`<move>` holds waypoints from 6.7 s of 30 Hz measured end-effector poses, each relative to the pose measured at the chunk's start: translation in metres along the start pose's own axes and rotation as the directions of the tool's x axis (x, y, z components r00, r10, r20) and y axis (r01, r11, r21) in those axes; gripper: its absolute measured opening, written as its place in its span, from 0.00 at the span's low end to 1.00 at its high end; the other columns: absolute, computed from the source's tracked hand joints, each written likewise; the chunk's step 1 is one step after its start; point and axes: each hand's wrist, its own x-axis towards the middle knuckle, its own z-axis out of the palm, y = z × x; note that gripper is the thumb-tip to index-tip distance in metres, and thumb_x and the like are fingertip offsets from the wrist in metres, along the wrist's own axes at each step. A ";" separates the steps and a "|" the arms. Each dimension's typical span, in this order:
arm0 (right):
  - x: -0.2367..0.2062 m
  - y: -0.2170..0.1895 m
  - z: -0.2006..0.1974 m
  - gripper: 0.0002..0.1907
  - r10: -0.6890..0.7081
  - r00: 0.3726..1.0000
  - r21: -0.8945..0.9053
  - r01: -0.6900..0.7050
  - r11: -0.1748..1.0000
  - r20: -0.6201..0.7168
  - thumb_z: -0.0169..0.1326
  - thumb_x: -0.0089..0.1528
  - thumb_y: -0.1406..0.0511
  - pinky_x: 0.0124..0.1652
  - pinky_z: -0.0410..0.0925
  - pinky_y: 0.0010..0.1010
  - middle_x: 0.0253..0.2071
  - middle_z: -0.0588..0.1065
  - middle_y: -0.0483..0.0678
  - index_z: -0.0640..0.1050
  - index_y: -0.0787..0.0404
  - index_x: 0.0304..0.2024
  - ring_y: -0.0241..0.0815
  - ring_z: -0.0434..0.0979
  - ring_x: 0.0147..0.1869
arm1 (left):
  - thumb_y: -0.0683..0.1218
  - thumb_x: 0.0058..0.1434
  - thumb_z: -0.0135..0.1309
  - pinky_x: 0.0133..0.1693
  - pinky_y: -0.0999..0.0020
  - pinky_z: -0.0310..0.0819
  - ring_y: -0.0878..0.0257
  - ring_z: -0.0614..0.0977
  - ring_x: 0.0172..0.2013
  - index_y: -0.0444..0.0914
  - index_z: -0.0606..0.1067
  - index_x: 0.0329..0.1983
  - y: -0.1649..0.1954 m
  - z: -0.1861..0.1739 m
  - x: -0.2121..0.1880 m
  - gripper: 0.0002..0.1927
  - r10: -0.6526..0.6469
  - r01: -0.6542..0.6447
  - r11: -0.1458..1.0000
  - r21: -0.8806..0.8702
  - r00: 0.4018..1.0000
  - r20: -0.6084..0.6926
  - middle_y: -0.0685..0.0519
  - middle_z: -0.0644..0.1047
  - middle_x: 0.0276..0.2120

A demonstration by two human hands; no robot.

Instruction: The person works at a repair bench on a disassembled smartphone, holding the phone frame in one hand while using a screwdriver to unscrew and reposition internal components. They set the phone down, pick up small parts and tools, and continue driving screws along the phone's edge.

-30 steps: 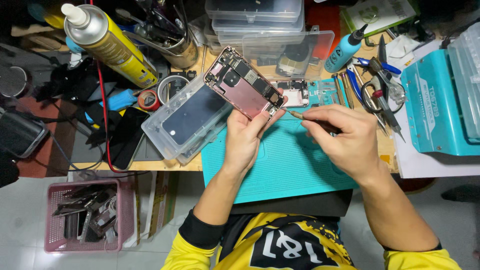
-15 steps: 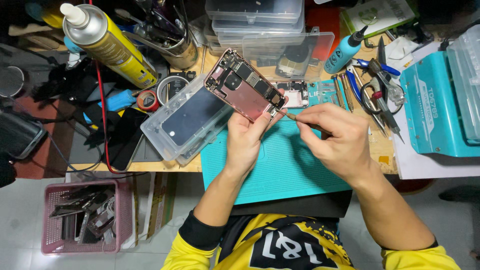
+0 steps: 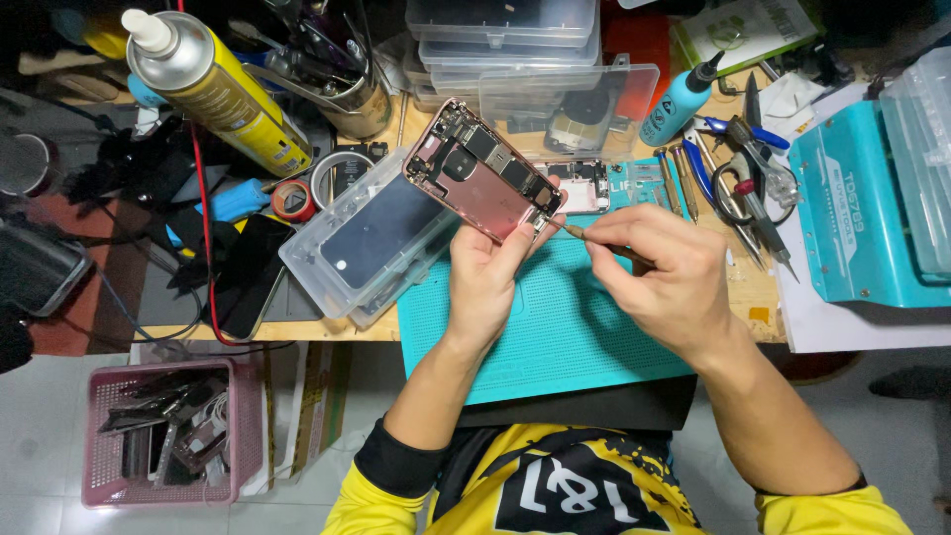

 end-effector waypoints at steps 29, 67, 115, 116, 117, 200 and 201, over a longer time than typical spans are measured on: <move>0.006 0.007 0.006 0.05 0.043 0.994 0.093 -0.034 0.995 -0.096 0.64 0.62 0.76 0.31 0.67 0.22 0.35 0.77 0.48 0.81 0.69 0.40 0.32 0.75 0.31 | 0.38 0.78 0.39 0.69 0.58 0.71 0.52 0.74 0.66 0.24 0.66 0.67 -0.004 0.010 0.018 0.18 0.087 -0.090 0.995 0.036 0.993 0.081 0.39 0.71 0.65; 0.009 -0.016 0.000 0.06 0.037 0.997 0.052 -0.034 0.998 -0.070 0.63 0.63 0.75 0.29 0.67 0.21 0.33 0.78 0.48 0.82 0.69 0.42 0.31 0.76 0.29 | 0.38 0.79 0.38 0.72 0.60 0.66 0.54 0.73 0.68 0.24 0.67 0.68 0.015 0.016 0.003 0.18 0.181 -0.205 0.955 0.216 0.976 0.125 0.40 0.70 0.68; -0.004 0.002 0.014 0.08 0.353 0.936 0.457 -0.322 0.829 0.018 0.56 0.67 0.72 0.22 0.68 0.20 0.30 0.77 0.45 0.81 0.69 0.48 0.29 0.77 0.26 | 0.36 0.78 0.40 0.72 0.49 0.68 0.48 0.73 0.67 0.29 0.63 0.71 0.023 0.022 0.015 0.20 0.074 -0.061 0.982 -0.178 0.995 0.067 0.38 0.69 0.67; -0.004 0.002 0.014 0.08 0.355 0.935 0.454 -0.324 0.830 0.018 0.56 0.67 0.72 0.22 0.68 0.20 0.30 0.77 0.45 0.81 0.69 0.48 0.29 0.77 0.26 | 0.36 0.78 0.40 0.72 0.50 0.68 0.48 0.73 0.68 0.28 0.63 0.71 0.023 0.022 0.015 0.20 0.071 -0.059 0.984 -0.171 0.995 0.067 0.38 0.69 0.67; -0.004 0.002 0.014 0.08 0.357 0.934 0.451 -0.326 0.831 0.019 0.56 0.67 0.72 0.22 0.68 0.20 0.30 0.77 0.45 0.81 0.69 0.48 0.29 0.77 0.26 | 0.36 0.78 0.39 0.72 0.50 0.68 0.48 0.73 0.68 0.28 0.63 0.71 0.024 0.022 0.015 0.19 0.069 -0.058 0.985 -0.164 0.995 0.067 0.38 0.69 0.67; 0.016 0.047 0.000 0.10 0.279 0.954 0.319 -0.298 0.900 0.107 0.58 0.65 0.72 0.31 0.72 0.22 0.36 0.79 0.47 0.80 0.71 0.48 0.32 0.79 0.32 | 0.42 0.75 0.48 0.32 0.72 0.68 0.72 0.71 0.31 0.32 0.74 0.51 -0.022 0.005 0.037 0.09 0.173 -0.176 0.725 0.666 0.982 0.071 0.55 0.76 0.29; 0.016 0.048 0.001 0.12 0.328 0.937 0.344 -0.349 0.872 0.120 0.59 0.64 0.72 0.30 0.72 0.22 0.35 0.79 0.46 0.79 0.71 0.49 0.31 0.79 0.31 | 0.42 0.75 0.47 0.32 0.72 0.68 0.73 0.71 0.31 0.32 0.74 0.51 -0.022 0.005 0.037 0.09 0.159 -0.155 0.739 0.656 0.986 0.055 0.55 0.77 0.30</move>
